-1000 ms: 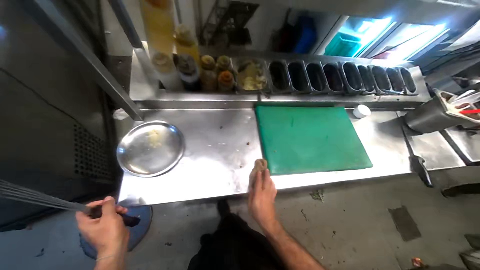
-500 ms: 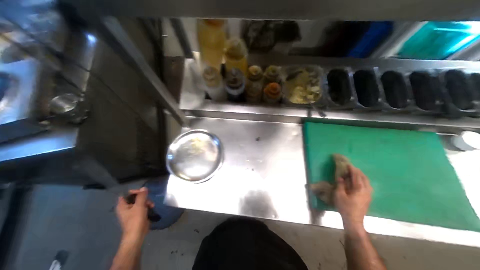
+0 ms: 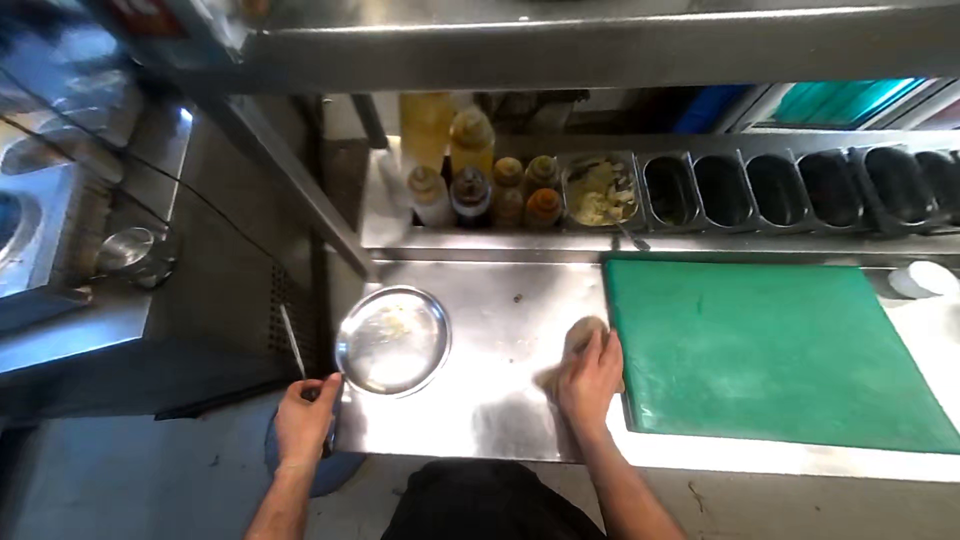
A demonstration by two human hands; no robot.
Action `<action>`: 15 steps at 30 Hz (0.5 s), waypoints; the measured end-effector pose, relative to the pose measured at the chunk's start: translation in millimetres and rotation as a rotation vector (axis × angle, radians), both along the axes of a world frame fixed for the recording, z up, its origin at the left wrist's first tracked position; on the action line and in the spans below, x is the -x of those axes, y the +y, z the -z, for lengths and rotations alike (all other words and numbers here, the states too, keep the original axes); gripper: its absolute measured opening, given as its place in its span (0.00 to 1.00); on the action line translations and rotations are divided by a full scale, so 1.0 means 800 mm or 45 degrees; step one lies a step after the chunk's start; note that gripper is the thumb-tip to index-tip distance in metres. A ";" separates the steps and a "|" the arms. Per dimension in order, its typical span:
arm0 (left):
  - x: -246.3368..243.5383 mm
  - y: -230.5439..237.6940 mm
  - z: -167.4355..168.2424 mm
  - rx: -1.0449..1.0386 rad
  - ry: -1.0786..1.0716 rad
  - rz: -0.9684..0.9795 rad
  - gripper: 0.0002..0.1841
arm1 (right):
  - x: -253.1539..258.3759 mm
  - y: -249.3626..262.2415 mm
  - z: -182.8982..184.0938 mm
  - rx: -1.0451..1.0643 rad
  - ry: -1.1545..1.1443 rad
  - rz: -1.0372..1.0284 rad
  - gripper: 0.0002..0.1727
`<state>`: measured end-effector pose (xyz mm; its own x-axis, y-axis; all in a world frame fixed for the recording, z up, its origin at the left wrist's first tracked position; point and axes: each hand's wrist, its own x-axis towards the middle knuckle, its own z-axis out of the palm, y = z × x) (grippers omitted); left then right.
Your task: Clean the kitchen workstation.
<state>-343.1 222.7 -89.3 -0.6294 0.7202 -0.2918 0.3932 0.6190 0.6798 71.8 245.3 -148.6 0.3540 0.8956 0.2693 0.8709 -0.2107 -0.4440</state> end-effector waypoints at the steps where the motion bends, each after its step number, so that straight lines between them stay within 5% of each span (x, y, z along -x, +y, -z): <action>1: 0.000 0.001 0.000 -0.023 -0.051 -0.017 0.22 | -0.007 0.042 0.002 -0.049 0.036 0.017 0.32; 3: 0.005 -0.001 -0.001 -0.074 -0.149 -0.036 0.19 | -0.015 0.118 0.001 -0.093 0.147 -0.182 0.27; 7: 0.020 -0.006 0.003 -0.096 -0.327 0.012 0.15 | -0.003 0.185 -0.005 -0.011 0.171 -1.049 0.25; 12: 0.041 -0.015 0.006 -0.142 -0.404 -0.014 0.12 | 0.146 -0.007 -0.029 0.226 0.304 -1.369 0.26; 15: 0.054 -0.022 0.006 -0.166 -0.466 -0.024 0.12 | 0.218 -0.105 -0.029 0.552 0.712 -1.928 0.17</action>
